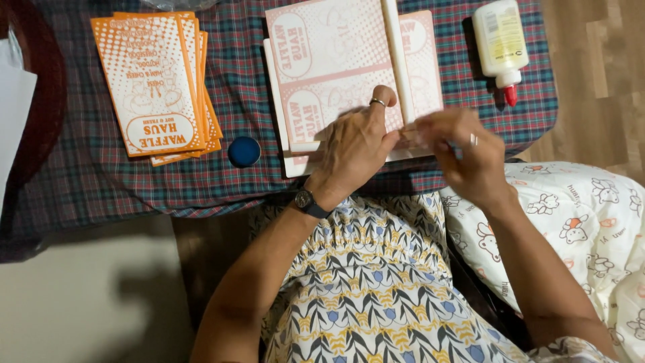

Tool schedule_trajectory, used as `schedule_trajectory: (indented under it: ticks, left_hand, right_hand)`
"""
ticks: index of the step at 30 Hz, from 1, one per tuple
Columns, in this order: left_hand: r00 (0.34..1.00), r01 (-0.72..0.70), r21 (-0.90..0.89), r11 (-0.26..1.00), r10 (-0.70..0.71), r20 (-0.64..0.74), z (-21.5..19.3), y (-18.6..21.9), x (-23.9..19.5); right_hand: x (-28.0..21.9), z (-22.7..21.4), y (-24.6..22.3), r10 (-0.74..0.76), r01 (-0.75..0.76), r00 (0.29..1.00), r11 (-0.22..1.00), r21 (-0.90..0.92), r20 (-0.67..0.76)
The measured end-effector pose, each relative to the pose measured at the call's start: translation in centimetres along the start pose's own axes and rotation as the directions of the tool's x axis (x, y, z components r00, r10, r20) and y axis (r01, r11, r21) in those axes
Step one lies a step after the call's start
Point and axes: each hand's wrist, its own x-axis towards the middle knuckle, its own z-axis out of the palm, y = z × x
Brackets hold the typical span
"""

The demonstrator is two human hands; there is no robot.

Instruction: The person prepares paper packages by hand, applying adhesive to paper sheets and folding them along creases.

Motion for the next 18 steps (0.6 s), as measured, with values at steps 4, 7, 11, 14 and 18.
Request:
schedule_trajectory:
  ticks: [4,7,11,14,18]
  left_hand:
    - [1.0,0.003,-0.014,1.0,-0.003,0.015,0.0,0.2,0.0]
    - [1.0,-0.017,-0.017,1.0,0.017,0.009,-0.3,0.2,-0.1]
    - [0.996,-0.086,0.025,0.996,0.087,-0.013,-2.4,1.1,-1.0]
    - [0.982,-0.186,0.146,0.972,0.186,0.01,-2.2,-0.9,-1.9]
    - [0.981,-0.175,0.226,0.958,0.189,-0.042,-4.2,-3.2,-4.5]
  right_hand:
    - [0.4,-0.2,-3.3,-0.147,0.158,0.985,0.98,-0.123,0.096]
    - [-1.0,0.4,-2.3,-0.182,0.2,0.977,0.962,-0.184,0.112]
    - [-2.5,1.4,-1.4,-0.186,0.202,0.978,0.957,-0.21,0.093]
    - [-3.4,1.6,-1.2,-0.146,0.177,0.981,0.94,-0.293,0.125]
    - [-3.0,1.9,-2.2,-0.134,0.187,0.977,0.915,-0.356,0.168]
